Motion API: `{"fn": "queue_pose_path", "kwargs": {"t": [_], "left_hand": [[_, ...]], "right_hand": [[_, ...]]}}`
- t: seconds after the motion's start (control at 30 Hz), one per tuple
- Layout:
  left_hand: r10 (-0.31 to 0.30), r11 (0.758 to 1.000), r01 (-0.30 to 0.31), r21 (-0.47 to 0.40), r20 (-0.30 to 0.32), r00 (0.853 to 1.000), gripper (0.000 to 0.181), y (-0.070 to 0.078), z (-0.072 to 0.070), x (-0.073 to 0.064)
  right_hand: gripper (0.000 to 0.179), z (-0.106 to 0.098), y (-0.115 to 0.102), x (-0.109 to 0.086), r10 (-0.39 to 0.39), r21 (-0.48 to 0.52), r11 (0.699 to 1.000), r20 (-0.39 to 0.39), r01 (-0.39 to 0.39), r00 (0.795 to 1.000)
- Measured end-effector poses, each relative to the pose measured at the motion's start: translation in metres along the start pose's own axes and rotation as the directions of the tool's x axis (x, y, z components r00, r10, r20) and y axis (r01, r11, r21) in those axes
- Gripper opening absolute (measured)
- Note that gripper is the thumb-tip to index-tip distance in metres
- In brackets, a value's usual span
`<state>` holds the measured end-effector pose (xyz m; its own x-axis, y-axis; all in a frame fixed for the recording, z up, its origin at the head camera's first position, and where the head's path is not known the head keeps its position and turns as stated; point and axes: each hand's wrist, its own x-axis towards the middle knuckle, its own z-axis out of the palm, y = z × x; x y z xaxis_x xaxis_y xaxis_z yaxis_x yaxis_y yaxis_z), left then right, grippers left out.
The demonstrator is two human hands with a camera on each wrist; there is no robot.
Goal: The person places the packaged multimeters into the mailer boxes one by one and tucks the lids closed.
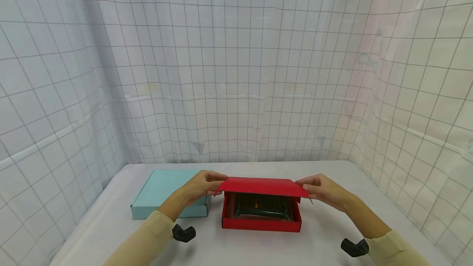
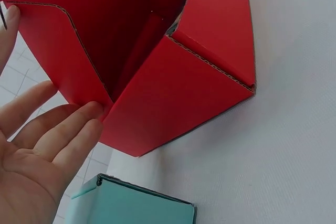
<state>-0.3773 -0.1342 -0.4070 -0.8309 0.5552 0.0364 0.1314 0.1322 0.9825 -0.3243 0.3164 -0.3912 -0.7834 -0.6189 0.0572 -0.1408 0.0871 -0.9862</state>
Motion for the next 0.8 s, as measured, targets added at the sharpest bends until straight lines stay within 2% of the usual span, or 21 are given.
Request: {"fn": "queue_pose_path", "kwargs": {"t": [0.1, 0.37, 0.6, 0.8], "left_hand": [[-0.001, 1.000, 0.001, 0.021, 0.004, 1.000, 0.050, -0.002, 0.000, 0.000], [-0.015, 1.000, 0.015, 0.007, 0.018, 1.000, 0.054, -0.007, 0.003, -0.004], [-0.008, 0.998, 0.008, 0.063, 0.003, 1.000, 0.051, -0.012, 0.004, -0.009], [0.005, 0.997, -0.007, 0.077, 0.027, 1.000, 0.049, -0.013, 0.004, -0.011]], "right_hand": [[0.048, 0.001, 0.000, -0.001, 0.002, -0.018, 1.000, 0.009, -0.002, 1.000], [0.051, 0.004, 0.003, -0.005, 0.048, -0.087, 0.995, -0.006, -0.048, 0.999], [0.053, 0.009, 0.009, -0.008, 0.025, -0.100, 0.995, -0.008, -0.025, 1.000], [0.059, 0.014, 0.012, -0.009, 0.030, -0.104, 0.994, -0.016, -0.031, 0.999]]}}
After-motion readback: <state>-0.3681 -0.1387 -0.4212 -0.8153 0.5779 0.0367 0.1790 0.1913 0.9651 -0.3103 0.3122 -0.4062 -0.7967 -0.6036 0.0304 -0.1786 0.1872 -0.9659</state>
